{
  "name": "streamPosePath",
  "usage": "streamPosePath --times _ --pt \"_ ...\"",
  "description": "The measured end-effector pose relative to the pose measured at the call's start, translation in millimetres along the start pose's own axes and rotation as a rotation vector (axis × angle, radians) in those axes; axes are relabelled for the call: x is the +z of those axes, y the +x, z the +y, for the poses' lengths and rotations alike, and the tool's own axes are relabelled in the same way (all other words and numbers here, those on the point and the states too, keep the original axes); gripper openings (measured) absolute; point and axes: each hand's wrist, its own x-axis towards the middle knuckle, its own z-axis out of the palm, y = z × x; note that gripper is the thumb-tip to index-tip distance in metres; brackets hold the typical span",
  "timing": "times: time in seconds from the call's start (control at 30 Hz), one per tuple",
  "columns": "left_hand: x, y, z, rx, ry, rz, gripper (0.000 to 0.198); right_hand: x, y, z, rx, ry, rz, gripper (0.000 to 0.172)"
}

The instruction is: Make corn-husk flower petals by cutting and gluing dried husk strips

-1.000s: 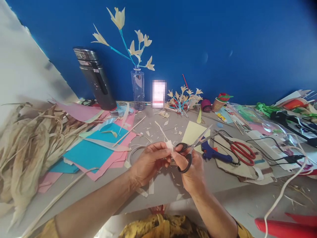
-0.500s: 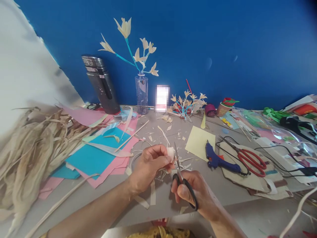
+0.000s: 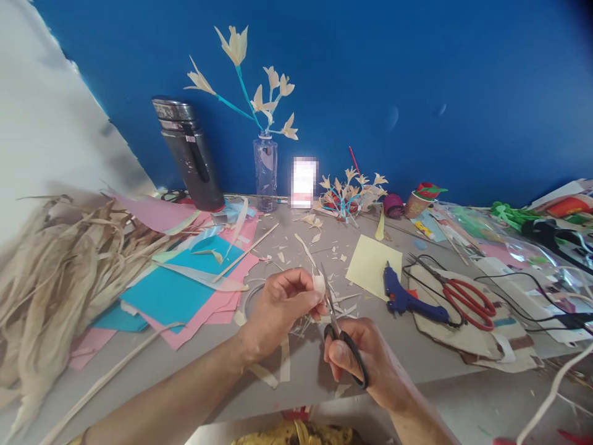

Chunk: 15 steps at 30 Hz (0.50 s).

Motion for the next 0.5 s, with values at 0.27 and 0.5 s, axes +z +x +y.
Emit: streamPosePath --times 0.27,0.5 --pt "-3.4 1 -1 0.004 0.001 -0.018 0.020 2 1 10 0.006 0.027 0.055 0.064" --pt "-6.2 2 -2 -0.034 -0.023 -0.035 0.017 -4 0 12 -0.025 0.080 0.027 0.064"
